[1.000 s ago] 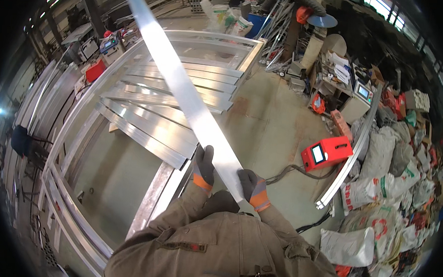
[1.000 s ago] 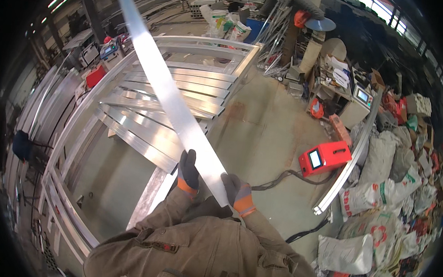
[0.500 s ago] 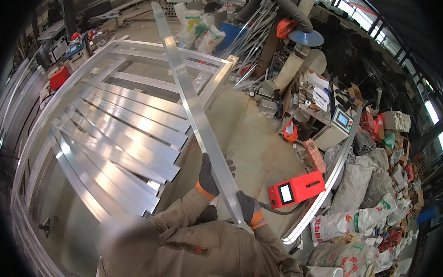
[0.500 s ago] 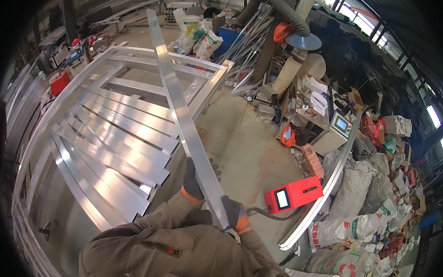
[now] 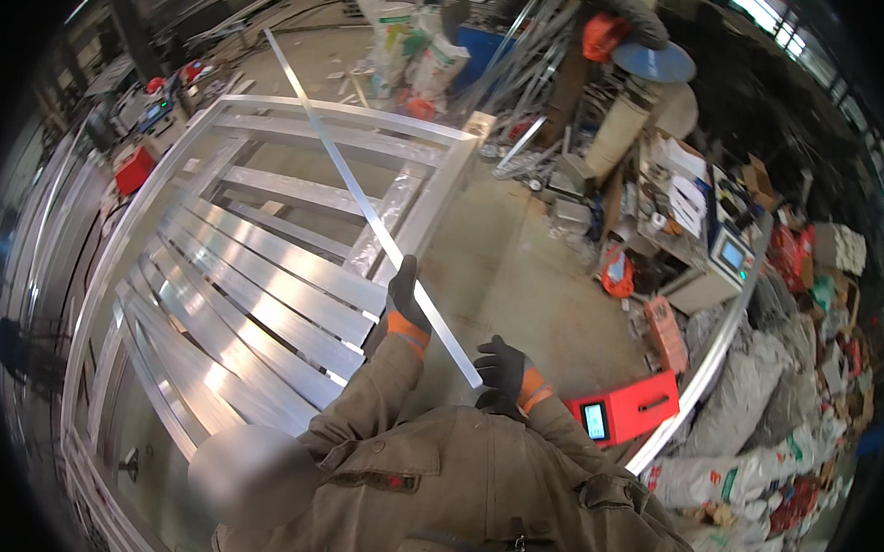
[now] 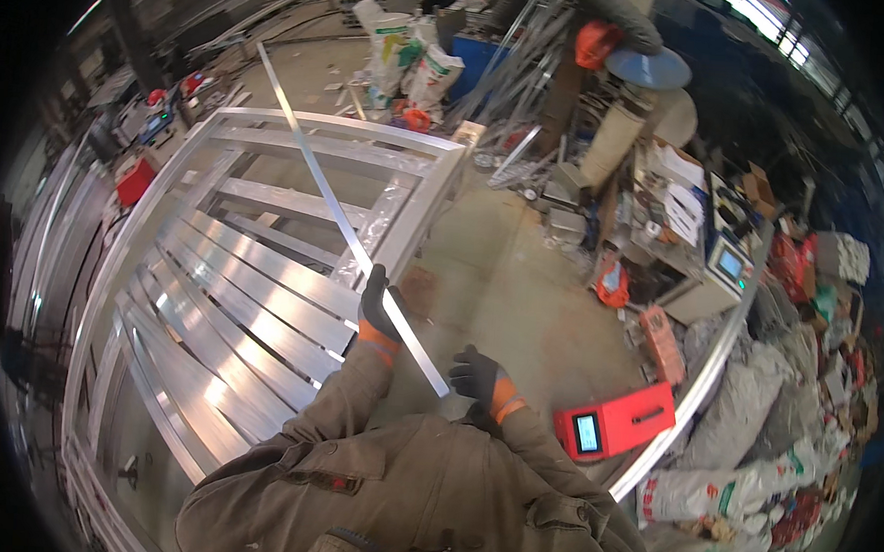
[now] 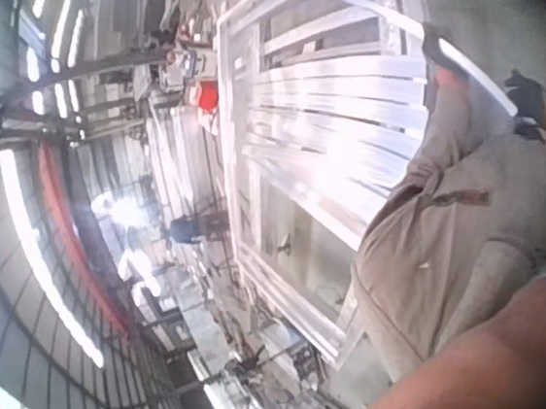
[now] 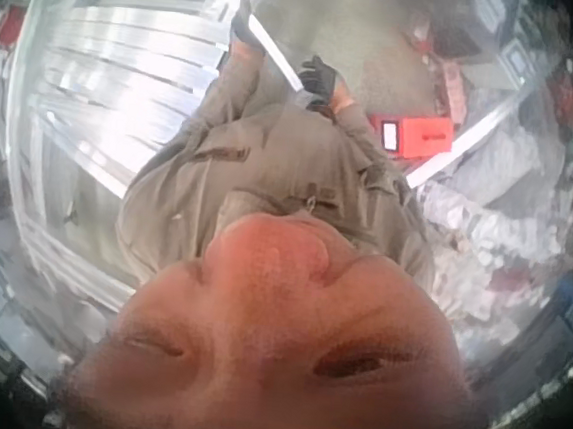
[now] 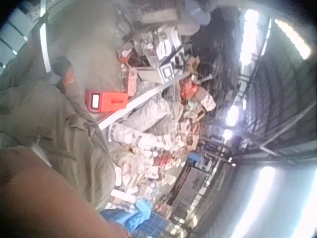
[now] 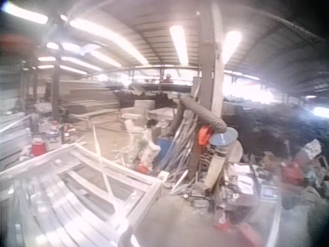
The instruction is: The person assembles a rectangular metal frame by placing multiple metal bars across a base structure. They use an angle grinder to smooth edges, measure the frame with a tape measure, and then use a welding torch to join the components. The person wears gloves and works in a workshop environment.
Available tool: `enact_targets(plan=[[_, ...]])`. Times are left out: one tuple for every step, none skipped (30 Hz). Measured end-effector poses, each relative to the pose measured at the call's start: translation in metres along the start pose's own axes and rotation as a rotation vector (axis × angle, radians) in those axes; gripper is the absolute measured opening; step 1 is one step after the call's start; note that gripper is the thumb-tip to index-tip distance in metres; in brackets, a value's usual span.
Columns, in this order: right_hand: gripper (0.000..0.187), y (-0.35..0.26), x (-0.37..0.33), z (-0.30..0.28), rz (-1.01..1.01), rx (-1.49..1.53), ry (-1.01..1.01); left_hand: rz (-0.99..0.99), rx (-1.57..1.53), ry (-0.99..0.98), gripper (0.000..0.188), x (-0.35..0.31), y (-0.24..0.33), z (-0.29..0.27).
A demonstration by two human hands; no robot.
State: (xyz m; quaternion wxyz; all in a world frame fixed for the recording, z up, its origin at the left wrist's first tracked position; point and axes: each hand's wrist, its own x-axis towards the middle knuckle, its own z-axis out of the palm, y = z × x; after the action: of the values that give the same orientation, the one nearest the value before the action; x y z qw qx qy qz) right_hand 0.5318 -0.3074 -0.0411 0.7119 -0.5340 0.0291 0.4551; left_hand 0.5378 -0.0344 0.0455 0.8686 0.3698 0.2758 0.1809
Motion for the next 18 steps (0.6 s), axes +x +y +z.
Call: enact_targets(plan=[[0.058, -0.014, 0.022, -0.018, 0.132, 0.199, 0.006, 0.050, 0.001, 0.014, 0.049, 0.026, 0.006, 0.002], [0.062, -0.023, 0.029, -0.041, 0.104, 0.166, 0.032, 0.059, 0.030, 0.094, 0.051, 0.052, 0.011, 0.005], [0.064, -0.032, 0.046, -0.063, 0.098, 0.137, 0.067, 0.041, 0.078, 0.206, 0.054, 0.076, 0.012, 0.011], [0.065, -0.039, 0.061, -0.088, 0.090, 0.117, 0.086, 0.079, 0.071, 0.249, 0.049, 0.097, 0.012, 0.014], [0.066, -0.045, 0.075, -0.117, 0.068, 0.091, 0.098, 0.111, 0.040, 0.259, 0.045, 0.119, 0.011, 0.017], [0.067, -0.048, 0.095, -0.147, 0.100, 0.182, 0.147, 0.128, 0.038, 0.322, 0.049, 0.141, 0.010, 0.021], [0.067, -0.050, 0.112, -0.182, 0.105, 0.172, 0.149, 0.182, 0.044, 0.397, 0.059, 0.164, 0.009, 0.024], [0.067, -0.055, 0.130, -0.222, 0.133, 0.159, 0.200, 0.190, 0.064, 0.421, 0.070, 0.186, 0.012, 0.025], [0.067, -0.058, 0.149, -0.264, 0.148, 0.161, 0.212, 0.287, 0.127, 0.513, 0.069, 0.202, 0.006, 0.029], [0.067, -0.060, 0.165, -0.311, -0.099, -0.647, -0.129, 0.308, 0.139, 0.520, 0.069, 0.220, 0.001, 0.033], [0.066, -0.061, 0.181, -0.358, -0.540, -1.388, -0.239, 0.338, 0.167, 0.542, 0.069, 0.234, -0.003, 0.034], [0.049, -0.061, 0.200, -0.400, -0.398, -1.024, -0.253, 0.327, 0.187, 0.560, 0.070, 0.251, -0.004, 0.037], [0.032, -0.063, 0.217, -0.440, -0.209, -0.642, -0.204, 0.328, 0.217, 0.583, 0.071, 0.270, -0.001, 0.039], [0.019, -0.066, 0.234, -0.478, -0.072, -0.308, -0.106, 0.295, 0.262, 0.628, 0.072, 0.287, -0.001, 0.042], [0.017, -0.074, 0.247, -0.513, -0.053, -0.361, -0.165, 0.366, 0.278, 0.660, 0.073, 0.303, -0.002, 0.045], [0.016, -0.077, 0.255, -0.543, -0.030, -0.406, -0.201, 0.402, 0.312, 0.717, 0.074, 0.319, -0.002, 0.047], [0.015, -0.083, 0.260, -0.569, -0.010, -0.453, -0.238, 0.410, 0.348, 0.790, 0.075, 0.331, -0.001, 0.049], [0.015, -0.092, 0.271, -0.588, -0.003, -0.495, -0.257, 0.415, 0.366, 0.761, 0.079, 0.344, 0.003, 0.050]])
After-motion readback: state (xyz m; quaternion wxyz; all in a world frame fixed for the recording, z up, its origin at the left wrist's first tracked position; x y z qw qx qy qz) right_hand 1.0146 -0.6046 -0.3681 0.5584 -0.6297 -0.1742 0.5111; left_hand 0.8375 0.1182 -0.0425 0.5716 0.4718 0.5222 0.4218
